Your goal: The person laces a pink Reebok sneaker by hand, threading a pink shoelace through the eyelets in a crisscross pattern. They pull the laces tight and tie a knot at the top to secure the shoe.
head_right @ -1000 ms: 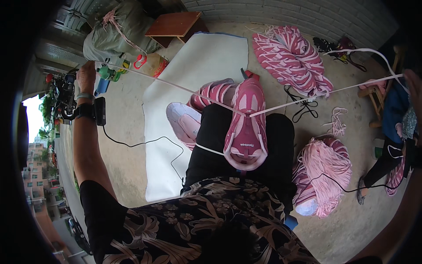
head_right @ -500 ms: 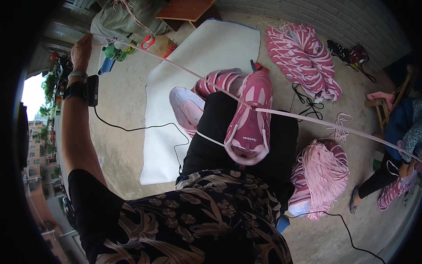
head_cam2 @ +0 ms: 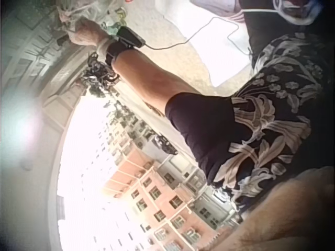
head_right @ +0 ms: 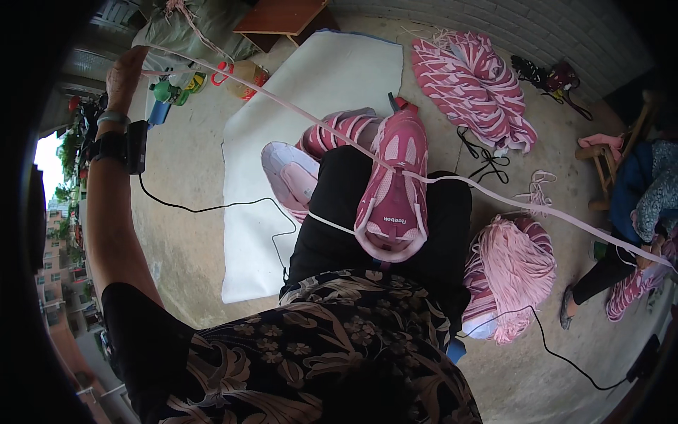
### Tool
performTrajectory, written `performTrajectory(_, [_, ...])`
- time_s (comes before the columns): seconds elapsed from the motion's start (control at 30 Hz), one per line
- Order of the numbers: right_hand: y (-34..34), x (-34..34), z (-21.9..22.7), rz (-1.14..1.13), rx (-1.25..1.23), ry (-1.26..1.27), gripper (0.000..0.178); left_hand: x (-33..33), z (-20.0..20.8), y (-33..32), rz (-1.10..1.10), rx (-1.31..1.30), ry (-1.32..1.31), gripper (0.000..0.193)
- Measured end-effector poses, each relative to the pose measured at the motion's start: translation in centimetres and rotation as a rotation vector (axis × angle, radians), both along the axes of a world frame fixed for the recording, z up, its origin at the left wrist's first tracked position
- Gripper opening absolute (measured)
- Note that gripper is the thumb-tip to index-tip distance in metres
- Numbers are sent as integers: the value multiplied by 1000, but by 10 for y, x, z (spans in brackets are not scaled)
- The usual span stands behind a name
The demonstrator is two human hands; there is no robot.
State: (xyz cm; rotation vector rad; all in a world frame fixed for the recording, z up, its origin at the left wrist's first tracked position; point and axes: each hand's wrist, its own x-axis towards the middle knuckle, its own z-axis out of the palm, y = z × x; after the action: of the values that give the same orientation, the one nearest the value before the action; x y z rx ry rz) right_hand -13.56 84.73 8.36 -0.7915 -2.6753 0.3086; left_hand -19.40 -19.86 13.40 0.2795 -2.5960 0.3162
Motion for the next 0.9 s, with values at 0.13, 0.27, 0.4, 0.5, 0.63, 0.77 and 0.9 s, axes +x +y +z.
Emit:
performTrajectory(0.13, [-225,12,-131,52,-983,-480,13,12,-54,20,22,58,-271,28])
performTrajectory(0.27, [-402,38,-195,324,-1682,-620,15,43,-139,150,-192,306,-638,23])
performTrajectory(0.4, [-476,26,-221,330,-1747,-393,16,78,-196,261,-534,645,-693,23])
performTrajectory(0.5, [-488,11,-232,356,-1738,-284,15,76,-224,319,-957,725,-443,27])
performTrajectory(0.63, [-504,1,-240,408,-1723,-108,12,66,-237,356,-1007,350,-651,36])
performTrajectory(0.77, [-515,2,-238,504,-1650,8,6,59,-238,354,-974,232,-577,42])
performTrajectory(0.9, [-520,-1,-244,598,-1591,39,5,63,-231,347,-1015,296,-501,42])
